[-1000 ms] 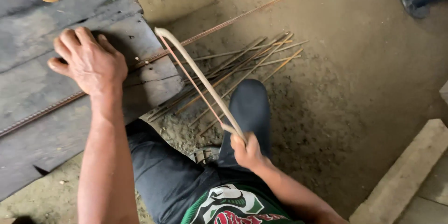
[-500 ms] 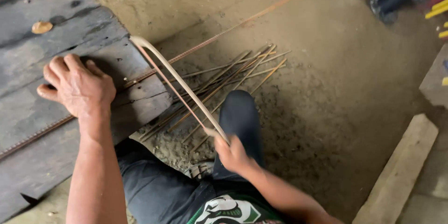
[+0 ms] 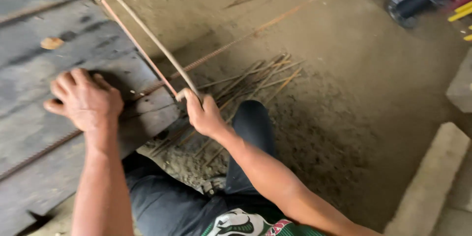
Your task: Sawing a metal rebar using a manual hacksaw on a wooden table
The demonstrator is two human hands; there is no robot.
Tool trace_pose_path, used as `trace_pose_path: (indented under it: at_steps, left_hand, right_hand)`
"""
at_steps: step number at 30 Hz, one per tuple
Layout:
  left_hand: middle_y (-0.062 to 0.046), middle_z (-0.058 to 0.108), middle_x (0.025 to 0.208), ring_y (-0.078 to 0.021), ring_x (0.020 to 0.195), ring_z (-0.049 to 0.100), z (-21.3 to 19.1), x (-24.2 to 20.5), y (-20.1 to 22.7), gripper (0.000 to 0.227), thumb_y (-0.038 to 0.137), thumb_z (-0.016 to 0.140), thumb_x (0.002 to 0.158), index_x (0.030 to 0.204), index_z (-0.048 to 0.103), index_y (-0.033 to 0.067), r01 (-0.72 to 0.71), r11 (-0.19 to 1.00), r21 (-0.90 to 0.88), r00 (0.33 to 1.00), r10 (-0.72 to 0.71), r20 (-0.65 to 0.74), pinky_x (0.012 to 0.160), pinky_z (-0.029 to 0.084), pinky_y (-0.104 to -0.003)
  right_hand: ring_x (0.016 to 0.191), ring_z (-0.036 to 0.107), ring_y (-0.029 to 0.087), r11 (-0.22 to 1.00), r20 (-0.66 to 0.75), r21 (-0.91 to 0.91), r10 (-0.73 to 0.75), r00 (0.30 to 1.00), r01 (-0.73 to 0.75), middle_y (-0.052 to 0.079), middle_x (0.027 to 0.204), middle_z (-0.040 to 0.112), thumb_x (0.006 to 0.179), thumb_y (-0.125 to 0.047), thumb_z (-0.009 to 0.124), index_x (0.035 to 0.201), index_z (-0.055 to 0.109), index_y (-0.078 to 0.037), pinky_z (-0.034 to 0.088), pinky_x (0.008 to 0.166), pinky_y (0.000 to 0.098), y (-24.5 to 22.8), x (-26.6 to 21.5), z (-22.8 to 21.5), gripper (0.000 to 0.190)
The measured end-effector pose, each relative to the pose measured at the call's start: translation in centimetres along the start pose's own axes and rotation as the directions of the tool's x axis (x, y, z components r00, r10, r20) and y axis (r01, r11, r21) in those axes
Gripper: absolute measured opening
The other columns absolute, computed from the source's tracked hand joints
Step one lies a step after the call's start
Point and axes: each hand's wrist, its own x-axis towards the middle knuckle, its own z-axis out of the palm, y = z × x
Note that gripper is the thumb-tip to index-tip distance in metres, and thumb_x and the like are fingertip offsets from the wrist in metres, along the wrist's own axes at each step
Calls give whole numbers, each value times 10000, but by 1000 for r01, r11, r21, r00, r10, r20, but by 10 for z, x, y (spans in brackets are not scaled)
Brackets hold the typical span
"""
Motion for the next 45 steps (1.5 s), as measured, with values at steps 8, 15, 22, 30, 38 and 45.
trace_pose_path:
  at_steps: [8,15,22,30,38,45]
  left_hand:
    - [-168,630,1191,-372,1148,504,4,-3,-4,244,271,737,1008,1093,676,51,-42,999,-21,999,41,-16,895,315,-541]
    - [-149,598,1113,-363,1066,524,0,-2,-1,232,294,733,1016,1058,652,81,-32,999,23,996,34,-86,869,339,-534]
    - [-153,606,1126,-361,1101,512,4,-5,-1,204,244,713,990,1068,664,61,-14,998,-57,999,11,-49,886,315,-557]
    - [-155,624,1138,-350,1114,520,1,2,2,267,327,678,972,1093,681,90,32,999,31,999,-31,-5,899,341,-574]
    - [-111,542,1214,-337,1247,440,22,-1,-5,302,304,747,932,1136,607,131,119,986,-120,990,-109,88,1003,296,-598]
    - [-103,595,1088,-348,1080,488,0,4,0,185,296,615,930,1005,629,128,127,988,-91,992,-127,7,864,328,-568]
  right_hand:
    - [590,618,201,927,-198,-364,-177,964,95,24,668,638,1039,-235,453,799,432,-74,444,573,409,152,-200,-45,290]
    - [501,301,152,944,0,44,328,945,-328,-13,514,250,976,-524,550,587,275,-205,272,530,399,-2,-16,5,573]
    - [475,304,159,996,129,-39,89,988,-85,-18,556,339,1063,-423,476,701,465,-184,300,498,425,54,-68,-9,434]
    - [590,621,108,993,-201,-91,58,978,-78,34,660,622,1022,-231,554,892,436,-52,503,550,353,141,-170,-27,251]
    - [555,656,186,998,-166,-56,12,986,-22,91,529,619,1028,-399,536,973,808,-134,547,574,347,25,7,11,384]
    - [494,311,69,220,309,869,459,833,-444,-66,605,288,883,-213,416,1537,458,-14,266,445,243,155,-155,-37,685]
